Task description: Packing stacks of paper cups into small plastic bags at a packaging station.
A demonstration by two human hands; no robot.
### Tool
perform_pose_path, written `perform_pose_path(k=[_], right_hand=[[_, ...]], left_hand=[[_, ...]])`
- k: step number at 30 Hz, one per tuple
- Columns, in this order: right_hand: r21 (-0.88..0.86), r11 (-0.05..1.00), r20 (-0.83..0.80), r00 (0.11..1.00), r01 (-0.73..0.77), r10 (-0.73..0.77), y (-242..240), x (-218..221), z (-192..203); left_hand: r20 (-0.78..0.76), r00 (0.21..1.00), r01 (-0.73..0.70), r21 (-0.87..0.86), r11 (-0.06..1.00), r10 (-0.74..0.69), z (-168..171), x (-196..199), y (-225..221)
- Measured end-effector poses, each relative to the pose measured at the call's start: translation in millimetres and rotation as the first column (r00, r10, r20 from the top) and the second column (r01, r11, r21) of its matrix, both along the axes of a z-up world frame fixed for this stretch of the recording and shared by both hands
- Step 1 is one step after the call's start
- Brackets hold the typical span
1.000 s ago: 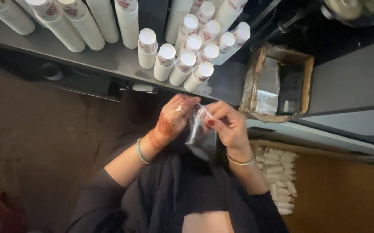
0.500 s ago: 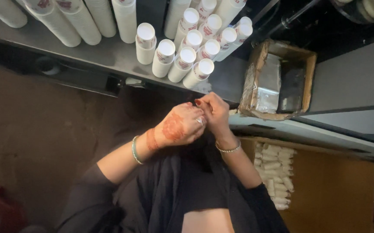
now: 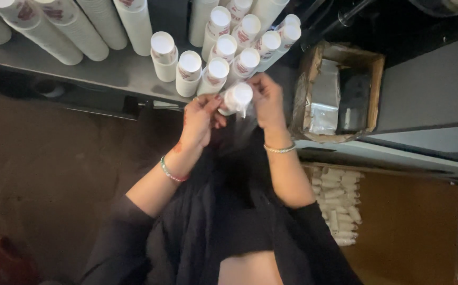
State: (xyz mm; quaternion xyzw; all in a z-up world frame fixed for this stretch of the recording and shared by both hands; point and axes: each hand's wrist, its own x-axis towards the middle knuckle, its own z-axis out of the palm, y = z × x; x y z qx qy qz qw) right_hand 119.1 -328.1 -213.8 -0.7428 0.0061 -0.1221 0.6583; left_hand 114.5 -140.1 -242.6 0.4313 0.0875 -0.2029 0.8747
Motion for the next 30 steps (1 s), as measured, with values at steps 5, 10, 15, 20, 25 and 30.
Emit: perform_pose_path(k=[5,10,15,20,25,30], right_hand=[[-0.224,0.974,-0.021,0.999,0.042,-0.048,9,-18,-39],[-0.279,0.96,-0.034,0.999,-0.034,0.026,1,-25,-23],[-0.212,0.955,0.161,0.956,-0.209,0.245,23,-80,82],[-0.374,0.883,0.188,0.909,-0.283,0.371,20,-106,116],[-0.617,0.701,0.633,0.755,0.358,0.171,-5,-110,146],[-0.711,0.644,0.192,0.803,-0.283,0.564,-22,-142,110]], left_hand=[[0.045,0.999,-0.019,0.208,0.978,0.01,-67,-8,-3],[0.393,0.918,-0.144,0.475,0.868,-0.063,-91,-15,-14],[0.515,0.856,-0.162,0.359,0.919,-0.051,33,-31,-6],[0.509,0.818,0.262,0.088,0.961,-0.269,52,-40,10],[0.598,0.393,0.307,0.631,0.713,-0.698,84,-52,15],[0.712,0.312,0.144,0.619,0.772,-0.629,97,-56,6]])
